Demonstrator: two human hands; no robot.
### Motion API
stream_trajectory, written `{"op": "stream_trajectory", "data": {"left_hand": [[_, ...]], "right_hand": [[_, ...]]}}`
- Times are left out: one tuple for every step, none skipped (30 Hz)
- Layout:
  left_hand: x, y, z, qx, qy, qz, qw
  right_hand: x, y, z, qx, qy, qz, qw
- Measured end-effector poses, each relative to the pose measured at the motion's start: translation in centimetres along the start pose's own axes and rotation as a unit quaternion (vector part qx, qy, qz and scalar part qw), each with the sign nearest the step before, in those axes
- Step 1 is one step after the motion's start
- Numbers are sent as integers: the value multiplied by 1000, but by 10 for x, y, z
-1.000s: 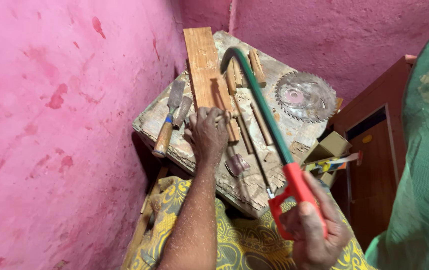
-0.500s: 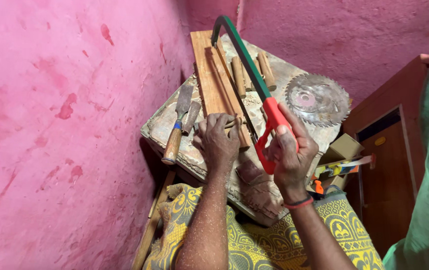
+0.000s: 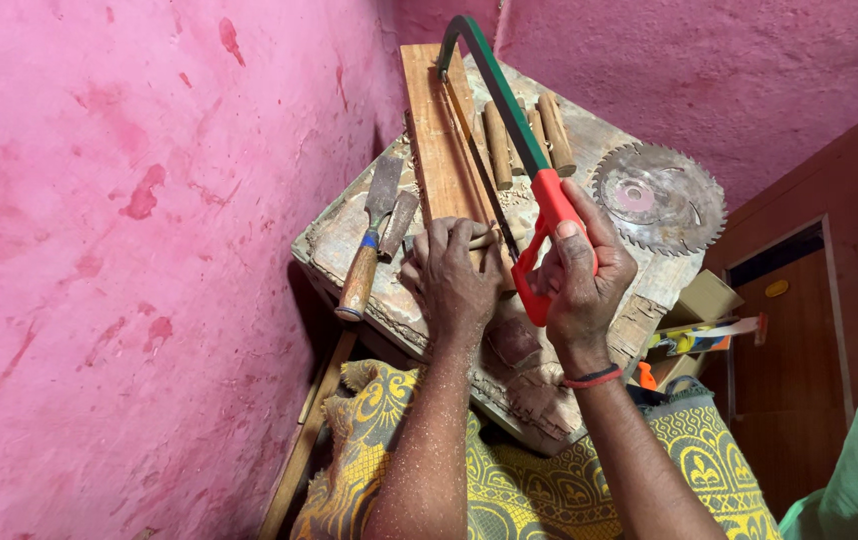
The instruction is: The person uses a hand saw to cut a small wooden dowel on a workbench. After cutting, the person picks up the dowel and rubs the cut end with a piece of sandpaper.
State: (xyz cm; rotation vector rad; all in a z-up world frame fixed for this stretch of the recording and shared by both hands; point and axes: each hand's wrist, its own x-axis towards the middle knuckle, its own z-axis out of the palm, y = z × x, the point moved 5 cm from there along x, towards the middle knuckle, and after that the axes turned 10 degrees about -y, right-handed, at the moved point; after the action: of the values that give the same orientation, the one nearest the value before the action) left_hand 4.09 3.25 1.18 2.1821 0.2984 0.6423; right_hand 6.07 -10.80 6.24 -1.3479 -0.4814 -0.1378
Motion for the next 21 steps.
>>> {"op": "stream_trajectory", "data": {"left_hand": [[0, 0, 0, 2, 0, 3, 1000], [-1, 0, -1, 5, 0, 5, 1000], [-2, 0, -1, 7, -1, 7, 1000], [-2, 0, -1, 20, -6, 3, 1000], [-2, 0, -1, 33, -11, 0, 999], [-2, -1, 0, 46, -16, -4, 999], [-2, -1, 1, 59, -22, -11, 998], [-2, -2, 2, 72, -28, -18, 997], [-1, -3, 3, 85, -34, -25, 996], [-1, -2, 2, 80, -23, -13, 996], [-1, -2, 2, 75, -12, -2, 997], [-1, -2, 2, 69, -1, 9, 998], [-3, -3, 2, 66, 2, 14, 998], [-4, -4, 2, 63, 6, 20, 998], [-4, -5, 2, 59, 9, 27, 998], [-5, -5, 3, 56, 8, 25, 998], [-5, -6, 3, 52, 6, 23, 998], [-5, -6, 4, 49, 5, 22, 999], [-5, -6, 4, 53, 6, 19, 998], [-5, -6, 4, 57, 8, 16, 998], [-4, -6, 3, 61, 10, 14, 998]], "right_hand": [[0, 1, 0, 2, 0, 5, 1000], [0, 2, 0, 4, 1, 9, 1000], [-1, 2, 0, 2, 0, 8, 1000], [-1, 2, -1, -1, 0, 7, 1000], [-1, 2, -1, -3, 0, 6, 1000], [-1, 2, -1, -4, -2, 3, 1000], [-1, 2, -1, -6, -4, 1, 1000], [-2, 2, 0, -7, -6, -1, 1000], [-2, 1, 0, -14, -5, -4, 1000], [-2, 1, 0, -21, -3, -7, 1000], [-1, 0, 0, -29, -2, -10, 1000], [-1, 0, 0, -29, -2, -11, 1000], [-2, -1, 0, -30, -2, -10, 999], [-2, -1, 0, -31, -2, -10, 999], [-2, -1, 0, -36, -5, -11, 999], [-1, -1, -1, -41, -7, -12, 999], [0, -1, -1, -46, -9, -13, 999], [0, -1, -1, -40, -10, -13, 999], [1, 0, -1, -34, -11, -14, 999], [1, 0, 0, -27, -12, -14, 999], [2, 0, 0, -26, -12, -16, 999]]}}
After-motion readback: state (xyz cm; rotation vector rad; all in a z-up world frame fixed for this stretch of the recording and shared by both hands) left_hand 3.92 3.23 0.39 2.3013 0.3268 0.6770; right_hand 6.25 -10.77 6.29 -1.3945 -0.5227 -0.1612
